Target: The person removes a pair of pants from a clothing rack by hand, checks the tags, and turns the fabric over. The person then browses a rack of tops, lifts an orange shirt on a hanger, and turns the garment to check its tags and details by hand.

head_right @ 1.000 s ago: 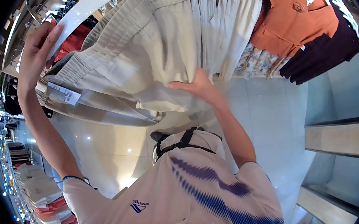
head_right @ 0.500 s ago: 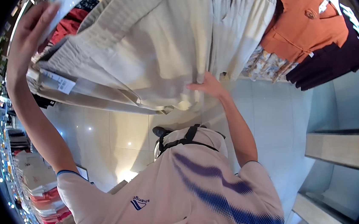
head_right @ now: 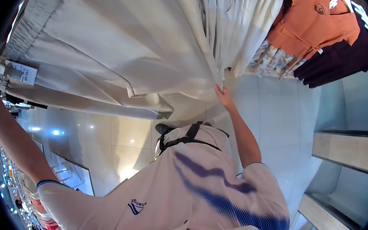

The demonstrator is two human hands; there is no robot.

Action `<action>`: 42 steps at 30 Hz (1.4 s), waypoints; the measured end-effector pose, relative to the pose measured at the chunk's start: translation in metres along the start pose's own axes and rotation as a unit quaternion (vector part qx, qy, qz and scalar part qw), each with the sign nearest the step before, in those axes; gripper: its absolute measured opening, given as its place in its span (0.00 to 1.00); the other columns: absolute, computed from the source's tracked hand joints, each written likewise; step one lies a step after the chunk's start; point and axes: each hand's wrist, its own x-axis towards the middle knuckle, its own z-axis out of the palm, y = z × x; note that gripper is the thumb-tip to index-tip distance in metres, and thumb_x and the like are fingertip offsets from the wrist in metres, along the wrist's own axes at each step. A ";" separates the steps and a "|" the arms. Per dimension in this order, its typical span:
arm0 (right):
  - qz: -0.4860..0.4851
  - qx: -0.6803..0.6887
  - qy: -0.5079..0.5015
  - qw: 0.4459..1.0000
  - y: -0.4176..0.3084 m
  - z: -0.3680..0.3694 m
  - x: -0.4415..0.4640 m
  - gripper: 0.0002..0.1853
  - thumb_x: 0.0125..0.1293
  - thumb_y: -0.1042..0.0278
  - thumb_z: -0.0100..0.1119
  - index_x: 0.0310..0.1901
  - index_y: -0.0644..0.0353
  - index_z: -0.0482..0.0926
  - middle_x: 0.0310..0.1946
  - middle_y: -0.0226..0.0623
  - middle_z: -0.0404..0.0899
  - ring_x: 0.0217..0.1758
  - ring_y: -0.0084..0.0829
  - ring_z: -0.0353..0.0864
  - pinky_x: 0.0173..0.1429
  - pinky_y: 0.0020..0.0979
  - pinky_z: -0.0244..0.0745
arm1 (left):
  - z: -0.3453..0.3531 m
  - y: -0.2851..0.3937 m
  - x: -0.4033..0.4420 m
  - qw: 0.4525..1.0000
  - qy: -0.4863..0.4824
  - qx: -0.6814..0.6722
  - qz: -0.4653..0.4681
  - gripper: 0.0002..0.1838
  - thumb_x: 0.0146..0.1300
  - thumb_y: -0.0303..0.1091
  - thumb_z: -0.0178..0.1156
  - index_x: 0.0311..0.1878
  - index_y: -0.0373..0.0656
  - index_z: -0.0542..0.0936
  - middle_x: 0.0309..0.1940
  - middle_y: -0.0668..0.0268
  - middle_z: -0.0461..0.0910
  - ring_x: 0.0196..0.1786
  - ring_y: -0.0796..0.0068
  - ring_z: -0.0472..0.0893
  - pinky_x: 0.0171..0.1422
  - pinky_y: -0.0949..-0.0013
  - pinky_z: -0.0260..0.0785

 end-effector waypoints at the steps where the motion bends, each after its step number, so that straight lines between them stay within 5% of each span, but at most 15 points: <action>1: 0.025 0.006 0.016 1.000 0.003 -0.006 -0.002 0.24 0.65 0.46 0.59 0.33 0.64 0.77 0.21 0.25 0.68 0.26 0.21 0.64 0.32 0.28 0.62 | -0.006 -0.003 0.005 1.000 0.005 0.007 -0.012 0.18 0.72 0.45 0.48 0.45 0.39 0.78 0.35 0.62 0.75 0.34 0.74 0.73 0.38 0.71 0.67; 8: -0.017 0.032 -0.178 0.983 0.024 -0.052 -0.055 0.16 0.63 0.54 0.63 0.34 0.62 0.81 0.26 0.26 0.75 0.31 0.20 0.69 0.37 0.26 0.65 | -0.039 -0.019 0.038 0.990 0.026 0.078 -0.113 0.20 0.73 0.43 0.45 0.53 0.38 0.78 0.48 0.57 0.78 0.47 0.68 0.77 0.53 0.67 0.72; 10: -0.043 -0.239 -0.289 0.926 0.046 -0.069 -0.055 0.14 0.62 0.59 0.63 0.40 0.62 0.82 0.35 0.29 0.79 0.38 0.20 0.72 0.43 0.26 0.67 | -0.053 -0.021 0.041 0.981 -0.065 -0.086 -0.159 0.18 0.74 0.41 0.45 0.52 0.37 0.78 0.47 0.57 0.78 0.46 0.70 0.77 0.53 0.68 0.71; 14: -0.020 -0.143 -0.090 0.985 0.128 -0.063 -0.044 0.15 0.65 0.58 0.60 0.43 0.64 0.80 0.38 0.30 0.80 0.38 0.21 0.73 0.42 0.27 0.68 | -0.037 -0.036 0.023 1.000 0.009 -0.001 -0.024 0.15 0.74 0.37 0.45 0.45 0.38 0.78 0.37 0.63 0.77 0.37 0.75 0.75 0.42 0.74 0.67; 17: 0.074 0.179 0.034 0.980 0.122 -0.049 -0.041 0.16 0.69 0.56 0.56 0.43 0.63 0.80 0.37 0.31 0.81 0.38 0.22 0.74 0.41 0.28 0.70 | -0.038 -0.042 0.029 0.997 -0.035 0.036 0.057 0.14 0.74 0.37 0.48 0.41 0.38 0.79 0.31 0.67 0.75 0.31 0.79 0.72 0.36 0.74 0.65; 19: 0.112 0.304 0.138 0.936 0.119 -0.043 -0.035 0.19 0.71 0.52 0.53 0.43 0.63 0.80 0.35 0.30 0.80 0.36 0.22 0.75 0.41 0.29 0.71 | -0.029 -0.026 0.021 0.998 -0.021 0.035 -0.053 0.15 0.74 0.38 0.49 0.42 0.38 0.79 0.29 0.67 0.75 0.29 0.81 0.71 0.34 0.74 0.64; 21: 0.118 0.295 0.140 0.938 0.104 -0.044 -0.033 0.21 0.71 0.50 0.52 0.44 0.63 0.80 0.35 0.30 0.80 0.36 0.22 0.76 0.41 0.29 0.72 | -0.098 -0.178 0.145 0.811 -0.070 -0.233 -0.531 0.15 0.73 0.40 0.50 0.44 0.38 0.80 0.27 0.68 0.74 0.28 0.82 0.71 0.33 0.75 0.63; 22: 0.124 0.285 0.139 0.940 0.095 -0.049 -0.033 0.23 0.71 0.48 0.51 0.45 0.63 0.80 0.36 0.30 0.81 0.36 0.23 0.77 0.42 0.29 0.72 | -0.073 -0.094 0.081 0.966 -0.052 -0.081 -0.241 0.15 0.73 0.40 0.50 0.46 0.38 0.79 0.30 0.66 0.74 0.30 0.80 0.71 0.35 0.74 0.64; 23: 0.121 0.286 0.140 0.940 0.084 -0.054 -0.034 0.23 0.71 0.48 0.51 0.45 0.63 0.80 0.36 0.30 0.81 0.36 0.23 0.77 0.42 0.29 0.72 | -0.060 -0.071 0.059 0.980 -0.031 -0.056 -0.186 0.16 0.73 0.41 0.51 0.47 0.38 0.79 0.33 0.63 0.75 0.33 0.78 0.72 0.38 0.72 0.65; 29: 0.181 -0.056 -0.002 0.982 0.049 -0.066 -0.034 0.28 0.69 0.42 0.49 0.45 0.64 0.80 0.36 0.40 0.82 0.38 0.31 0.80 0.44 0.31 0.73 | -0.030 -0.023 0.014 0.987 0.019 0.010 -0.156 0.21 0.72 0.47 0.50 0.59 0.44 0.76 0.53 0.47 0.75 0.50 0.62 0.74 0.56 0.66 0.67; 33: 0.064 -0.440 -0.113 0.889 -0.011 -0.074 -0.031 0.25 0.66 0.44 0.55 0.51 0.60 0.77 0.38 0.48 0.81 0.44 0.45 0.81 0.51 0.40 0.73 | -0.018 -0.080 0.006 0.986 0.053 0.032 -0.154 0.31 0.67 0.58 0.53 0.62 0.43 0.73 0.21 0.73 0.70 0.17 0.86 0.65 0.21 0.79 0.55; 34: 0.057 -0.436 -0.101 0.892 -0.018 -0.077 -0.019 0.25 0.66 0.44 0.55 0.51 0.60 0.77 0.38 0.48 0.81 0.44 0.45 0.81 0.51 0.40 0.73 | -0.008 -0.061 -0.004 0.988 0.092 0.015 -0.126 0.30 0.66 0.58 0.54 0.59 0.42 0.76 0.20 0.74 0.69 0.16 0.86 0.66 0.20 0.80 0.54; 36: -0.345 -0.339 -0.092 0.870 -0.030 -0.087 0.001 0.23 0.65 0.54 0.60 0.55 0.61 0.74 0.46 0.44 0.80 0.47 0.42 0.80 0.54 0.38 0.73 | 0.005 -0.044 -0.024 0.991 0.077 -0.037 -0.103 0.27 0.67 0.56 0.55 0.51 0.40 0.79 0.16 0.76 0.67 0.14 0.86 0.65 0.18 0.80 0.53; 40: -0.253 0.003 -0.062 0.965 -0.264 -0.098 -0.063 0.23 0.66 0.64 0.60 0.59 0.62 0.70 0.57 0.42 0.73 0.61 0.35 0.73 0.60 0.37 0.70 | 0.021 -0.022 -0.063 0.988 -0.067 -0.122 -0.064 0.20 0.69 0.48 0.56 0.35 0.38 0.80 0.13 0.74 0.68 0.14 0.85 0.66 0.16 0.76 0.54; 42: -0.351 0.174 -0.065 0.918 -0.334 -0.101 -0.095 0.28 0.62 0.60 0.66 0.60 0.63 0.69 0.57 0.40 0.74 0.63 0.32 0.72 0.64 0.36 0.67 | 0.039 -0.011 -0.074 0.987 -0.102 -0.116 0.039 0.18 0.67 0.44 0.58 0.30 0.37 0.79 0.13 0.69 0.68 0.14 0.79 0.68 0.17 0.71 0.56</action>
